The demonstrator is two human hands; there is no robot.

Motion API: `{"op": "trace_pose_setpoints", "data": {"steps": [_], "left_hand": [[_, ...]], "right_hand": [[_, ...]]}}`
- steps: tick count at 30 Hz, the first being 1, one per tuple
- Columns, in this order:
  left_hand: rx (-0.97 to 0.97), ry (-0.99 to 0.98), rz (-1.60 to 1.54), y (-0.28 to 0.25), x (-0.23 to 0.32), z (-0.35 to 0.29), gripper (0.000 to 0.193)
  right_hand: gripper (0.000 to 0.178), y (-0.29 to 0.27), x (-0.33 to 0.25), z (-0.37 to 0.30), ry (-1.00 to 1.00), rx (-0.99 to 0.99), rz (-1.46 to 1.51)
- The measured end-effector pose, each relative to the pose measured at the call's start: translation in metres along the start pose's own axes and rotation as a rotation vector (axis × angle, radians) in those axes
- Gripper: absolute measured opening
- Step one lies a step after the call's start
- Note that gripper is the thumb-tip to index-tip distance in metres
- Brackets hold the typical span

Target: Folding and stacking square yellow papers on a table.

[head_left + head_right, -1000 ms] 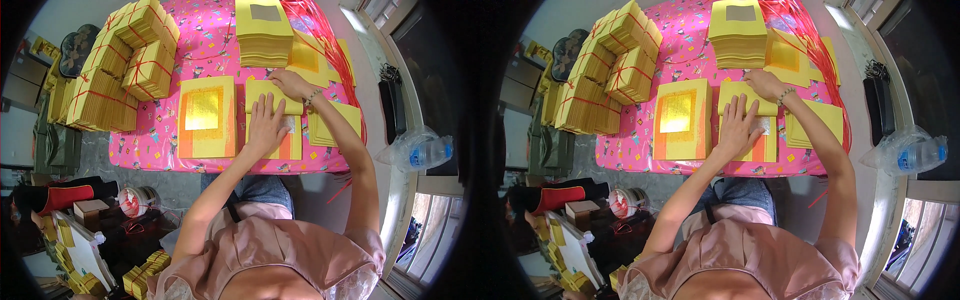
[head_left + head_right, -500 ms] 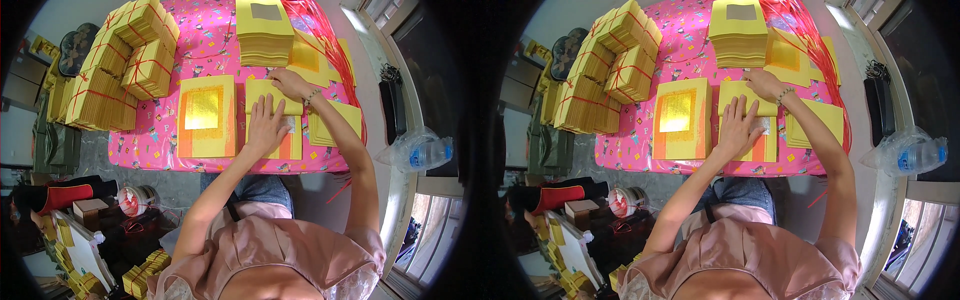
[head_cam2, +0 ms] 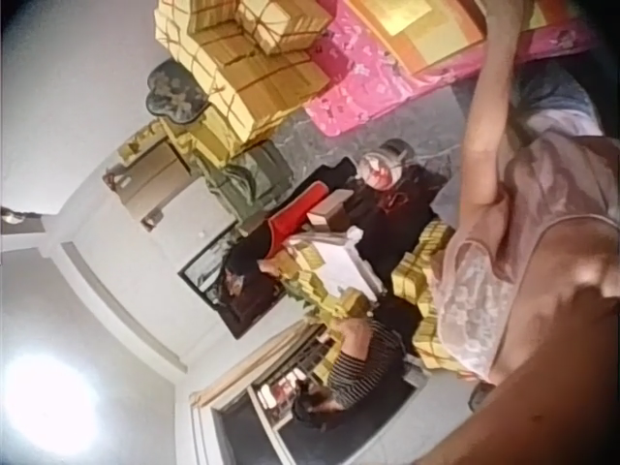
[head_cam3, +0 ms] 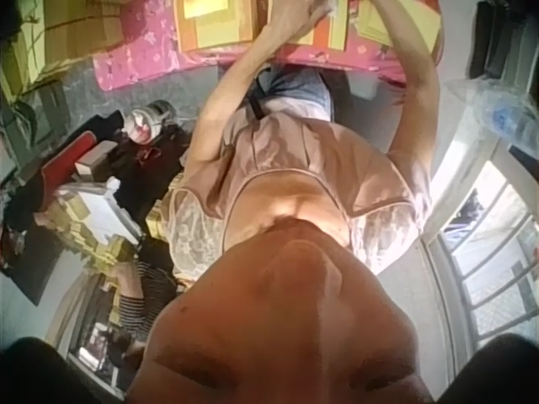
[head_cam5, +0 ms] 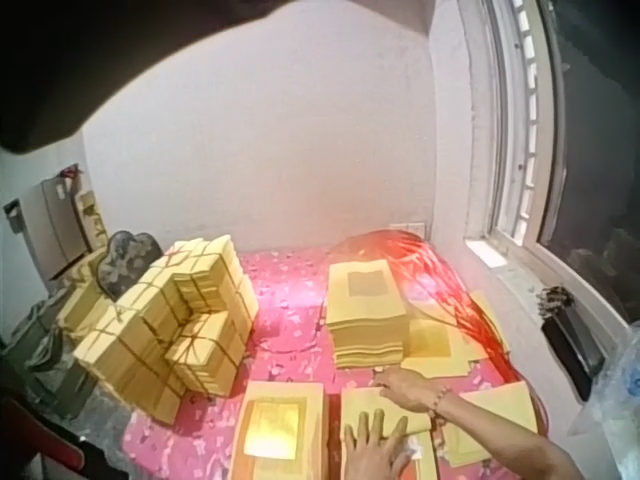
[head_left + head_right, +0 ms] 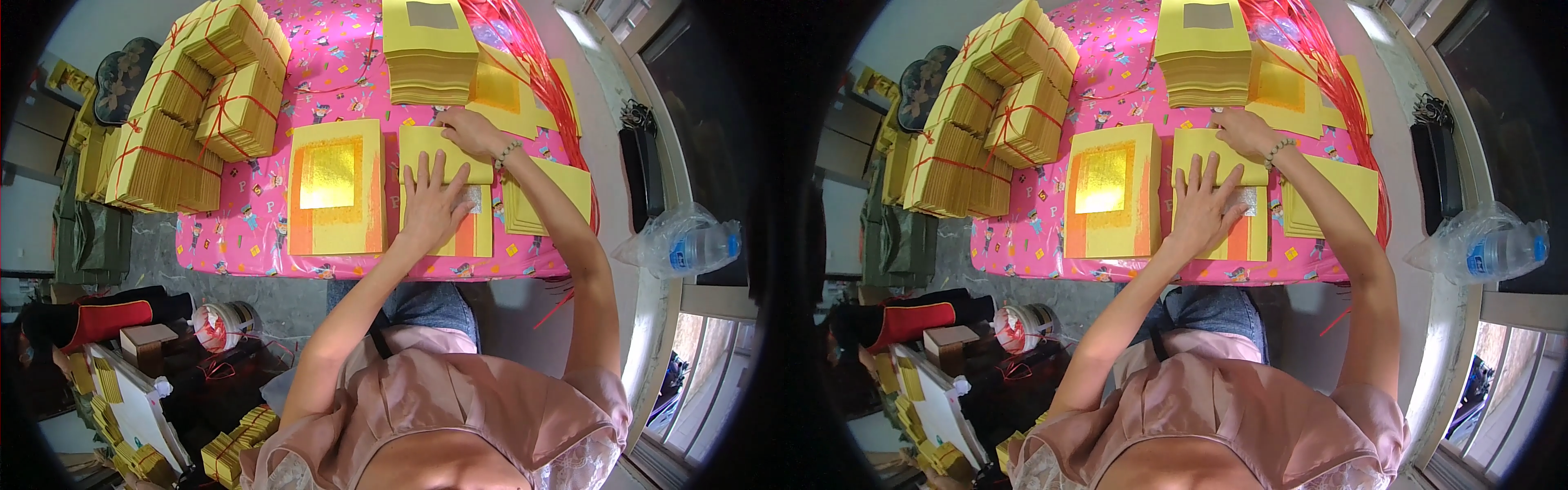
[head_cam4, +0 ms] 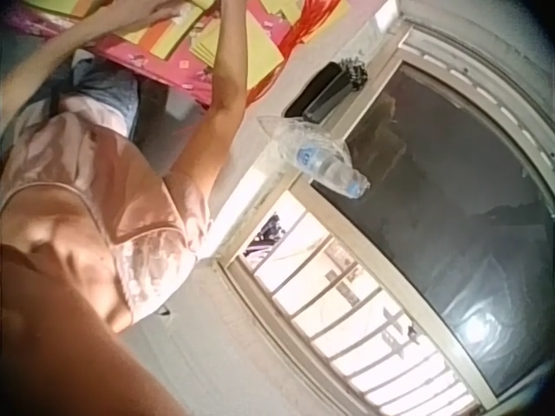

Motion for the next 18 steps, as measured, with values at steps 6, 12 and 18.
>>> {"op": "trace_pose_setpoints", "data": {"steps": [6,12,18], "left_hand": [[-0.05,-0.003,-0.007,0.004,-0.001,0.0,0.061],[-0.075,-0.006,-0.008,0.006,-0.003,0.0,0.061],[-0.095,0.001,-0.001,0.005,-0.004,-0.001,0.062]], "right_hand": [[0.028,0.0,-0.001,-0.002,-0.002,0.007,-0.01],[0.027,-0.017,-0.018,-0.023,-0.118,0.237,-0.129],[0.026,-0.03,-0.037,-0.073,0.095,-0.239,-0.244]]}}
Point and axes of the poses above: each hand's wrist, its own z-axis towards the middle knuckle, its own y-axis out of the palm, x = y × z, the point moved 2 cm from there along z, towards the middle knuckle, and after that the axes turned 1 degree about -y, right-handed, at the moved point
